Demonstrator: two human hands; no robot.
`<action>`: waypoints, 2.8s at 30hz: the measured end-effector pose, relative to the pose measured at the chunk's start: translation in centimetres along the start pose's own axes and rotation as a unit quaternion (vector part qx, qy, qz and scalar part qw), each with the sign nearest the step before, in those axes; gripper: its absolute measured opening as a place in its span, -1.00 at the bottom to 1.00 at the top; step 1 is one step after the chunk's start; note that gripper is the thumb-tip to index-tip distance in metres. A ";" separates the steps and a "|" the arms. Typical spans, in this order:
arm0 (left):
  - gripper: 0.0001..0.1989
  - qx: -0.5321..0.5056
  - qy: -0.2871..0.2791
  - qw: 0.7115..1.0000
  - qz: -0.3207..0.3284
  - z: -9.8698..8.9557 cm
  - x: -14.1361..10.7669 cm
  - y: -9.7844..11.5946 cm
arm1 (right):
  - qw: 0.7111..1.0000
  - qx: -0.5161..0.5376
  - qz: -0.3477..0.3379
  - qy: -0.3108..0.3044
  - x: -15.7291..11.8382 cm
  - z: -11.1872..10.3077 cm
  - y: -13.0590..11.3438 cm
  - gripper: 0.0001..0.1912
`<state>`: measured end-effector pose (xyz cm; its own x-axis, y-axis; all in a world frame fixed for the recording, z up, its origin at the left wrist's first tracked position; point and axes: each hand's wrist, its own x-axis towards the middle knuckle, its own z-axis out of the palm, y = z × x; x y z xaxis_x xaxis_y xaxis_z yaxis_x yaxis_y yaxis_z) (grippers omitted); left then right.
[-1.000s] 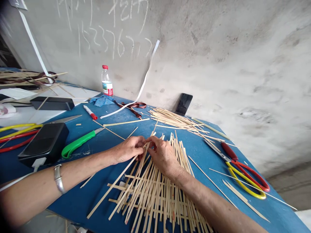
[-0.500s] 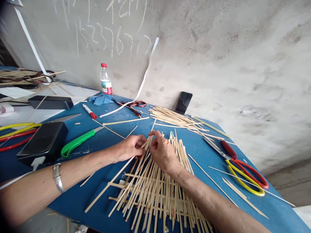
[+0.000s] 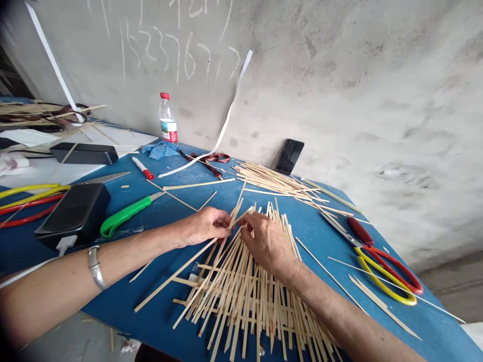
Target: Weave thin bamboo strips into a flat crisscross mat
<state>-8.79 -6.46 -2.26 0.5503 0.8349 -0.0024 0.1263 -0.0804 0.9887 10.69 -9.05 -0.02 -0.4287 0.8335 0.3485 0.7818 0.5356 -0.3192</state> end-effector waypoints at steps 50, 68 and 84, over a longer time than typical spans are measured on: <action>-0.88 0.021 0.044 0.998 -0.037 1.0 -0.5 0.7 | 0.950 -0.104 -0.288 -0.055 -2.5 0.1 -1.4 -0.75; -0.95 0.127 0.079 0.988 -0.027 1.0 -0.6 0.7 | 0.950 -0.102 -0.282 -0.084 -3.2 -0.2 -1.0 -0.76; -0.98 0.172 0.092 0.981 -0.016 0.7 -0.4 0.1 | 0.938 -0.153 -0.294 -0.105 -2.8 -0.6 -1.2 -0.75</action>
<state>-8.47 -7.17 -2.27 0.3867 0.9219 0.0258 0.4298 -0.2049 0.8794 11.25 -12.05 -0.05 -0.8806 0.4325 0.1936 0.4625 0.8734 0.1526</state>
